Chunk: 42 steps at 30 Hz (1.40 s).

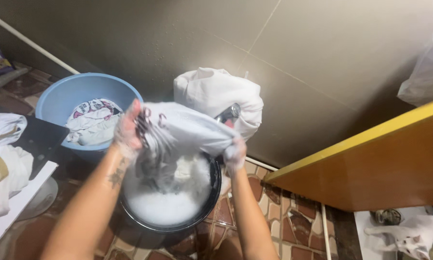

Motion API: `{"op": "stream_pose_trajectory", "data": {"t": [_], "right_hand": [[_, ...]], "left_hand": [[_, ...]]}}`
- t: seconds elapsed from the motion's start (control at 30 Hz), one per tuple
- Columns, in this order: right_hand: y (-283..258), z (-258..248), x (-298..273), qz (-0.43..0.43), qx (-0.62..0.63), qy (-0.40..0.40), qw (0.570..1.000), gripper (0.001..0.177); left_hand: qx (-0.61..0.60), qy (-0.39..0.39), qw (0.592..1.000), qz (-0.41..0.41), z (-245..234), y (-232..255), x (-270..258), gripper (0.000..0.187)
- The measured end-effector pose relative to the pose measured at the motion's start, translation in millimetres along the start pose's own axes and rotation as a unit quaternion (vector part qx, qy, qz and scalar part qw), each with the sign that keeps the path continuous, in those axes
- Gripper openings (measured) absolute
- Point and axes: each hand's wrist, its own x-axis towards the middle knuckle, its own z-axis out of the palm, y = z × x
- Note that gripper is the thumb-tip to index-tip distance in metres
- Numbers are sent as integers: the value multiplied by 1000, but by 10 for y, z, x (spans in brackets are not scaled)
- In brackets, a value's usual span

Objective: The person scrubs clothes by hand in a bucket filled with soapy water, wrings out a white t-shirt and places it into a blue bucket, and continues by submerging and rinsing other white garments.

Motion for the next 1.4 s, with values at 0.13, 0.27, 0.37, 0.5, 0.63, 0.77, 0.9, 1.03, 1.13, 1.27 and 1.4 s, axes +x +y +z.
{"op": "stream_pose_trajectory", "data": {"t": [0.13,0.27,0.37,0.5,0.63,0.77,0.9,1.03,1.13,1.27,1.4], "right_hand": [[421,725,-182,-254,-275,-64,925,31],[804,609,35,-362,-466,-73,804,21],[862,212,538,-328,-482,-24,812,14],[1143,-18,685,-464,-474,-43,747,14],[1051,179,499,-476,-523,-37,706,13],[518,472,443,-397,-559,29,727,35],[29,598,507,-351,-495,67,792,43],[320,873,279,-353,-432,-35,829,26],[801,926,-38,-461,-468,-113,746,26],[852,613,259,-438,-495,-49,749,26],[760,449,648,-451,-537,20,712,26]], "left_hand": [[-20,112,993,27,-387,-860,288,59],[-18,140,990,15,-583,-1487,360,55],[-13,141,990,21,-445,-1632,427,52],[-1,137,990,17,-295,-1629,451,49],[47,121,992,-9,-377,-1569,373,45],[423,54,892,-150,-576,-1163,94,42],[671,211,711,-30,-538,-838,94,39],[345,50,937,18,-222,-1302,82,36],[250,96,963,14,-173,-1434,227,34],[152,101,983,1,-185,-1568,295,31],[86,101,991,16,-106,-1580,392,29]]}}
